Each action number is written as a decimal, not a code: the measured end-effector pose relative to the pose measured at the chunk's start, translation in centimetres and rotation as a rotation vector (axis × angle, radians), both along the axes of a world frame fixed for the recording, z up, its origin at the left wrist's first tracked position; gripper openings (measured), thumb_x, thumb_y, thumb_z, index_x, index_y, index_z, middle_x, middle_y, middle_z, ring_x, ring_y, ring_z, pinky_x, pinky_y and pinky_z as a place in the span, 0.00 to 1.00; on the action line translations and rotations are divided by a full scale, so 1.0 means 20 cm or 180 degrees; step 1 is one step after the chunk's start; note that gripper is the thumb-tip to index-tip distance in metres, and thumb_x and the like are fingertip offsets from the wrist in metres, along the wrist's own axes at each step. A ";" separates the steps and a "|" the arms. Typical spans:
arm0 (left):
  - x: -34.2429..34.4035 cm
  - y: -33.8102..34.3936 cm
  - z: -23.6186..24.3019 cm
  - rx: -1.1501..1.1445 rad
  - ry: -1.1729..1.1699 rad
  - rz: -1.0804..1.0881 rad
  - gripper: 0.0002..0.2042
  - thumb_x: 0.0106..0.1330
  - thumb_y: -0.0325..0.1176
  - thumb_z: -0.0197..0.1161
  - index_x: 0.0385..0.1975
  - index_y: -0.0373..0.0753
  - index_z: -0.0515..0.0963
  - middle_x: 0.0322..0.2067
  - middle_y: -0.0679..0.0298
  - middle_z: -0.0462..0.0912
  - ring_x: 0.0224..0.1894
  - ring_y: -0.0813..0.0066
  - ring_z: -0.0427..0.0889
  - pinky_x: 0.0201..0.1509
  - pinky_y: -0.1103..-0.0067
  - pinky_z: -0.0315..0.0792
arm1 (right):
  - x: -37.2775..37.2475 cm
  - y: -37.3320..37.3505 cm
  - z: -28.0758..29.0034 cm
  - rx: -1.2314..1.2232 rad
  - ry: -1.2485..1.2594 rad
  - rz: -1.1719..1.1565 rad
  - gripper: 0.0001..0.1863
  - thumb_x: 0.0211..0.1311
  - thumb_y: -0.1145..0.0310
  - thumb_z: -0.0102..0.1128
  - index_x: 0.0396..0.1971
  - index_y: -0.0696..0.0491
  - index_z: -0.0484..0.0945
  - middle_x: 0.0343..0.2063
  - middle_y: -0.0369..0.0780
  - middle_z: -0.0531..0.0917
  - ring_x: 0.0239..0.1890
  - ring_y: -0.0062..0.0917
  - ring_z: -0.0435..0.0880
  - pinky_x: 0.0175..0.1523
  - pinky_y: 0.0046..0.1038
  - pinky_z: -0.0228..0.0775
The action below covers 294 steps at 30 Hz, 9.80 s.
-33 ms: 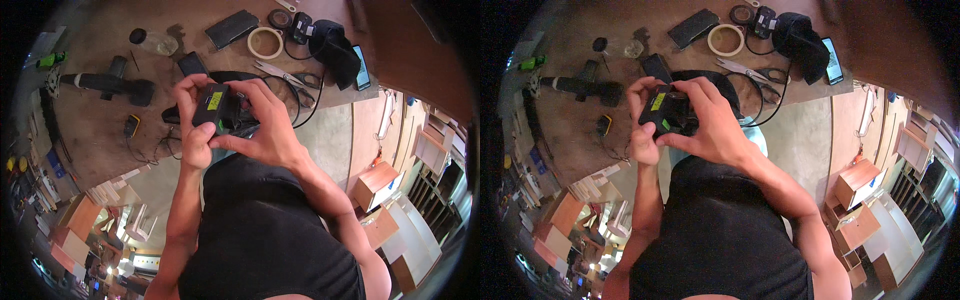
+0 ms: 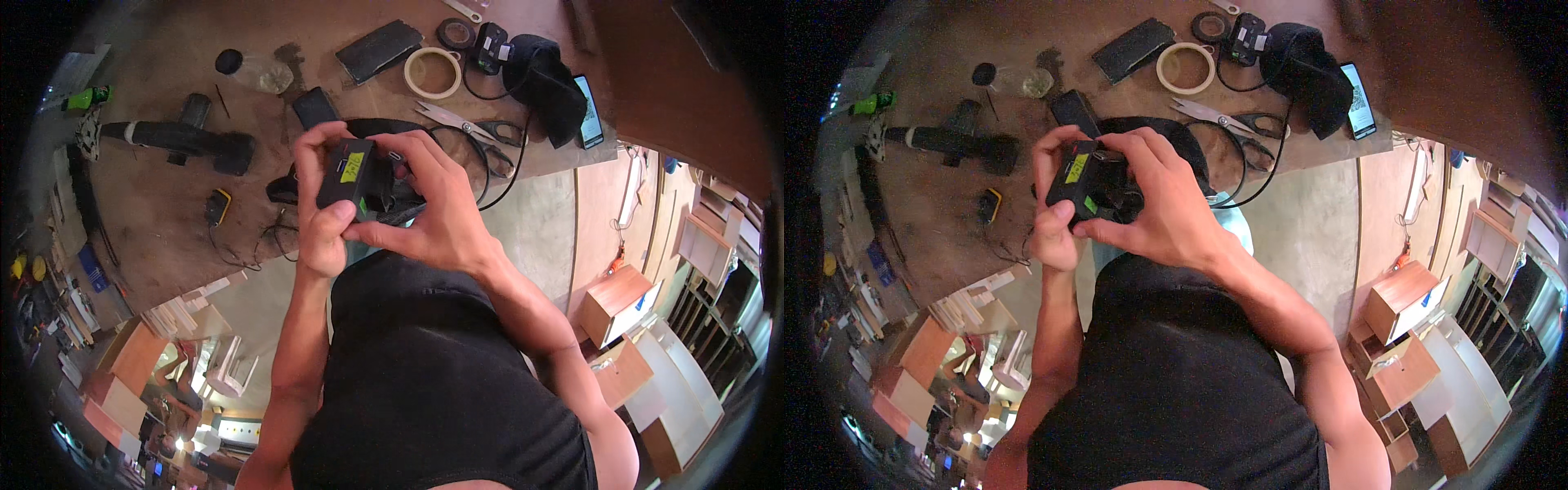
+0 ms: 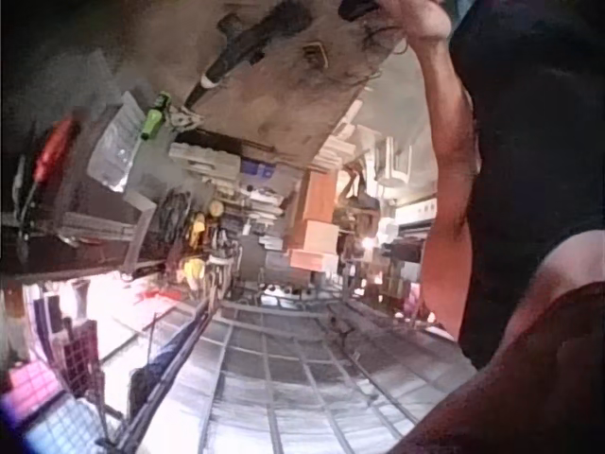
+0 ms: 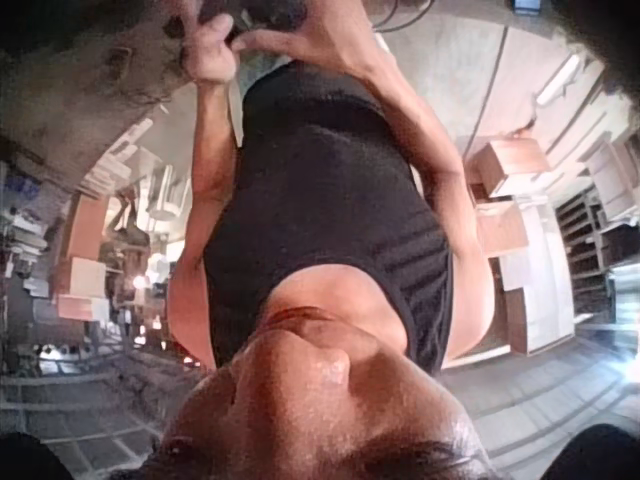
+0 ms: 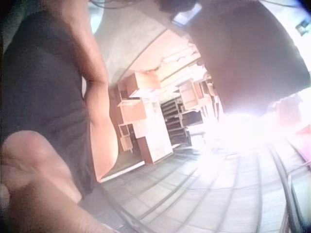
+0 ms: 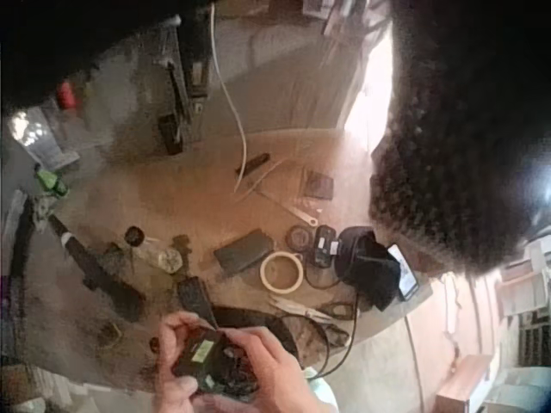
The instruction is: The person manipulates a small black electronic device, repeatedly opening and closing its casing, adjusting internal components, and handling a cable. The person also uses scissors to cut a cable segment.
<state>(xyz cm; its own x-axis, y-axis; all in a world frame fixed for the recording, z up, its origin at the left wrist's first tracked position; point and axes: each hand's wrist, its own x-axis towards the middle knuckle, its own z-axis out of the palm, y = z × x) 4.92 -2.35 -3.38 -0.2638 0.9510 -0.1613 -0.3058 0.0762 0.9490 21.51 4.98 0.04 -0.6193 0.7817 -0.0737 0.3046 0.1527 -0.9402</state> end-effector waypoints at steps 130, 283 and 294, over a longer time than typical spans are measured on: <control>-0.32 -0.39 0.04 0.0102 0.0608 -0.0238 0.48 0.50 0.35 0.90 0.73 0.36 0.72 0.64 0.58 0.78 0.65 0.67 0.80 0.68 0.71 0.76 | 0.85 1.01 0.88 0.3159 -0.1726 -0.0990 0.13 0.74 0.69 0.64 0.54 0.53 0.87 0.45 0.42 0.89 0.46 0.33 0.89 0.55 0.34 0.81; -0.22 -0.24 0.01 0.0732 0.0094 -0.0167 0.48 0.56 0.69 0.76 0.65 0.35 0.73 0.66 0.50 0.79 0.69 0.60 0.78 0.75 0.65 0.70 | -0.08 0.25 0.37 0.2297 0.0243 0.1479 0.16 0.55 0.82 0.73 0.43 0.50 0.92 0.31 0.36 0.81 0.33 0.27 0.85 0.35 0.32 0.76; -0.24 -0.27 0.00 0.0647 0.0206 -0.0434 0.45 0.63 0.71 0.69 0.65 0.34 0.76 0.59 0.56 0.83 0.63 0.66 0.82 0.69 0.68 0.73 | -0.12 0.24 0.43 0.3069 0.0038 0.1794 0.18 0.48 0.79 0.74 0.42 0.49 0.91 0.32 0.33 0.79 0.36 0.26 0.82 0.36 0.32 0.77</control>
